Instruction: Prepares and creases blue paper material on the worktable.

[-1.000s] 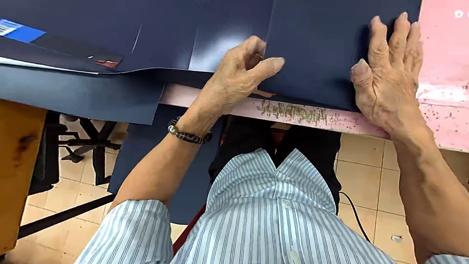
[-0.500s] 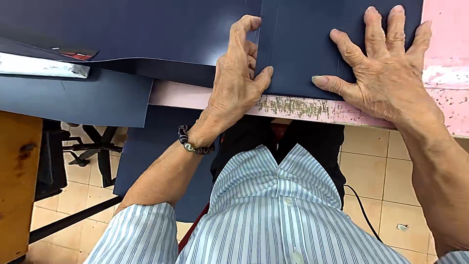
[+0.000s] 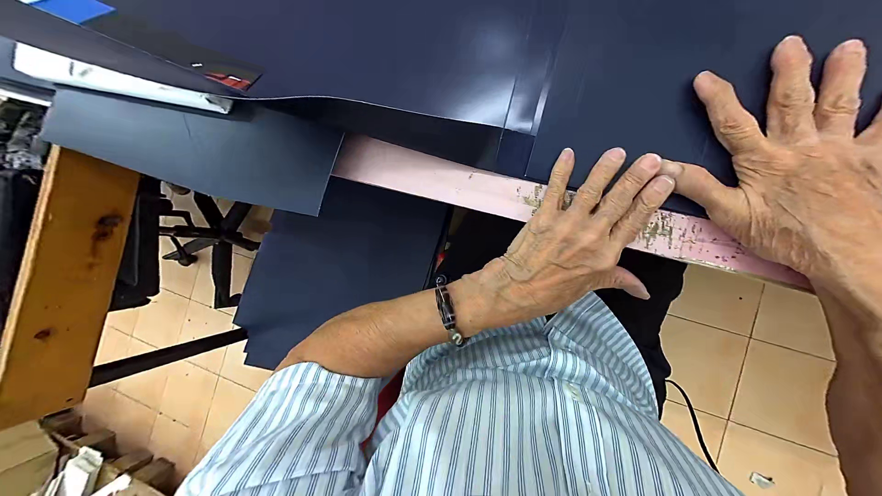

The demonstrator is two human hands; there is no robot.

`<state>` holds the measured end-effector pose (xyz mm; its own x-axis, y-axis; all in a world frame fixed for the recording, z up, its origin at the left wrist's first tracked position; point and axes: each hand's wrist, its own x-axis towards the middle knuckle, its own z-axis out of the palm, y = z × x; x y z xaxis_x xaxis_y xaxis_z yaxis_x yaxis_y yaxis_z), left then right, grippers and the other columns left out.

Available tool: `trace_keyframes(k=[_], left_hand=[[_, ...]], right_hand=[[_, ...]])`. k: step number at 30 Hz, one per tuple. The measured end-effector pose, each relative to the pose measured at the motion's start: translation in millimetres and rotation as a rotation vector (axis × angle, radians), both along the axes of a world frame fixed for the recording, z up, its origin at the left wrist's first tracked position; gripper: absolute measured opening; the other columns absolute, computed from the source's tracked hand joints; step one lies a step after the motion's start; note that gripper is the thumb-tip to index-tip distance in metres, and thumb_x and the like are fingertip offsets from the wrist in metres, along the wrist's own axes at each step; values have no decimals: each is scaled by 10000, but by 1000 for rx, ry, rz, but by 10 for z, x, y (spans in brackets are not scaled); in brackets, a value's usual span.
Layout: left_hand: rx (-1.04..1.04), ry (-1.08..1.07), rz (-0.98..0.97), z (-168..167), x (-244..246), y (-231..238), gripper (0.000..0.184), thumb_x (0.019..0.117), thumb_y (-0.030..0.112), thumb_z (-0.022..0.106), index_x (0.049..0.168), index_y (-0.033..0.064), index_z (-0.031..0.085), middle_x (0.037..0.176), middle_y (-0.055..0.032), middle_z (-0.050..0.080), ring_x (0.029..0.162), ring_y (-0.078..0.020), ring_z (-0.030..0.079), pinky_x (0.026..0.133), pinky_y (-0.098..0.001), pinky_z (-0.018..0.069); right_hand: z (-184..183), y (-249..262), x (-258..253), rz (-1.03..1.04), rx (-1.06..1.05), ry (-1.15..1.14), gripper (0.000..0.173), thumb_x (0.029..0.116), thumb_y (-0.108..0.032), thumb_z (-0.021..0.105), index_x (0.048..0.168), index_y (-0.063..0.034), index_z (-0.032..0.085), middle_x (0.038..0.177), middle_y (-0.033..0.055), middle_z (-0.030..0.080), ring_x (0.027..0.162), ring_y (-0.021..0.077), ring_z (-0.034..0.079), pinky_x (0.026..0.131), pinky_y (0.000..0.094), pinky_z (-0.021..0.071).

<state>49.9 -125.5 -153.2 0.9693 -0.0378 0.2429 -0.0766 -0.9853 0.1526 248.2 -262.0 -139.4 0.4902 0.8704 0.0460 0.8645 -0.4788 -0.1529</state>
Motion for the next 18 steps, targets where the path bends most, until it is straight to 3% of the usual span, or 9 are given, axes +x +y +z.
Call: trace_keyframes(k=[4, 9, 18], left_hand=[[52, 15, 30, -7, -19, -20, 909, 933, 642, 564, 1594, 55, 350, 1630, -188, 364, 1497, -428, 340, 1079, -824, 158], [123, -8, 75, -61, -15, -80, 815, 969, 564, 574, 1590, 78, 367, 1612, -210, 381, 1478, -436, 369, 1073, -812, 185], [138, -107, 97, -168, 1, -100, 694, 1001, 484, 576, 1564, 106, 427, 1579, -194, 440, 1456, -411, 411, 1085, -781, 194]], right_hand=[[-22, -6, 26, 2, 11, -10, 887, 885, -878, 226, 1625, -391, 282, 1701, 239, 125, 1526, 578, 55, 1056, 871, 50], [-12, -11, 34, 28, 12, -22, 890, 893, -872, 220, 1635, -381, 255, 1706, 235, 103, 1536, 562, 35, 1070, 861, 15], [-57, -131, 66, 79, 60, -46, 836, 934, -824, 270, 1629, -360, 294, 1707, 210, 142, 1533, 557, 90, 1080, 860, 70]])
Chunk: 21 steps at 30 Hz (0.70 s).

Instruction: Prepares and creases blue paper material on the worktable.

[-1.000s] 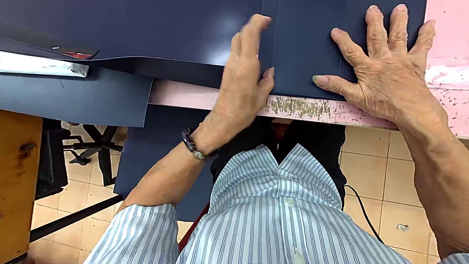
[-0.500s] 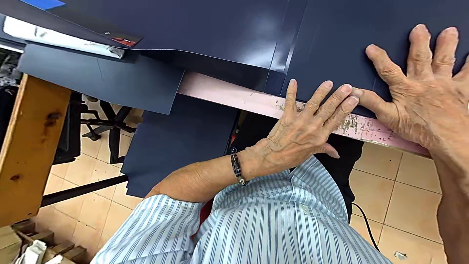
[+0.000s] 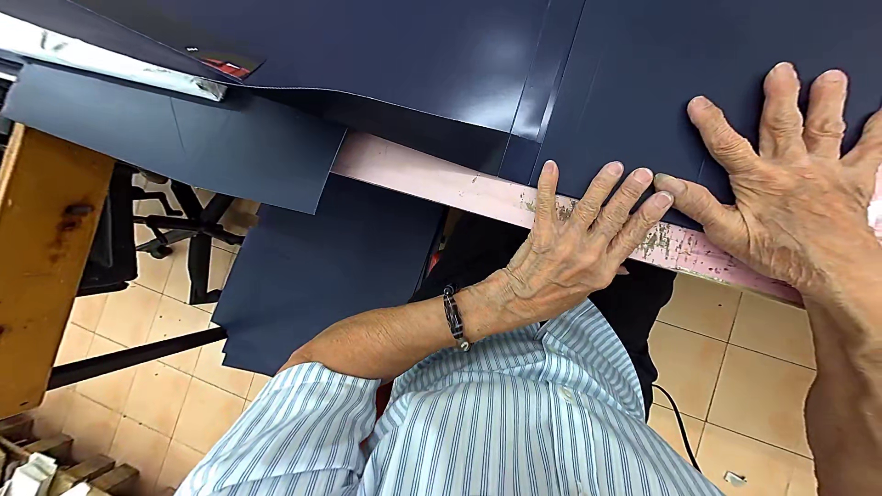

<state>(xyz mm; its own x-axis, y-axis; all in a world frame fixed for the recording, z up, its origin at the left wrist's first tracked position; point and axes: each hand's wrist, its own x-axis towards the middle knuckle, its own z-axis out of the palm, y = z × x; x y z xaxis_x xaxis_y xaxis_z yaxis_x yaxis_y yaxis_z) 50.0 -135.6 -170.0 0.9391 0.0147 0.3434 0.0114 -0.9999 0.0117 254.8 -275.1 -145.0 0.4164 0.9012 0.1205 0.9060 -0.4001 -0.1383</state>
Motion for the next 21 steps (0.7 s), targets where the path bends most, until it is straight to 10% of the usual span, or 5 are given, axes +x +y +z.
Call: trace_keyframes(k=[6, 8, 10, 14, 21], left_hand=[[-49, 52, -38, 262, 22, 15, 771, 1005, 619, 439, 1458, 3, 536, 1481, -223, 541, 1377, -427, 505, 1025, -753, 349], [-73, 38, -80, 603, 318, 113, 559, 1028, 489, 473, 1111, 4, 739, 1030, -178, 729, 907, -361, 715, 673, -529, 538], [-173, 33, -115, 877, 817, 173, 368, 1036, 280, 497, 837, 30, 680, 708, -132, 621, 633, -329, 646, 498, -453, 448], [-361, 236, -290, 833, 1983, 245, 393, 1104, 309, 394, 1203, 40, 663, 1192, -160, 671, 1181, -349, 623, 893, -547, 511], [-360, 102, -353, 349, 2453, 572, 445, 1100, 267, 321, 1304, 31, 638, 1356, -168, 626, 1291, -347, 572, 1035, -566, 430]], right_hand=[[30, 138, -141, -49, 60, -5, 779, 964, -758, 331, 1610, -325, 357, 1678, 267, 192, 1526, 570, 95, 1075, 865, 45], [4, 150, -121, -70, 52, -15, 743, 966, -737, 329, 1596, -346, 383, 1668, 263, 227, 1528, 552, 139, 1086, 850, 64], [8, 144, -141, -79, 62, 6, 743, 959, -687, 403, 1544, -237, 490, 1652, 239, 296, 1526, 536, 180, 1104, 830, 58], [-19, 154, -144, -114, 80, 10, 753, 929, -813, 340, 1445, -330, 599, 1550, 158, 497, 1514, 495, 258, 1125, 820, 50], [-39, 160, -159, -85, 181, 55, 729, 930, -781, 395, 1486, -339, 559, 1584, 243, 420, 1509, 533, 236, 1117, 825, 72]])
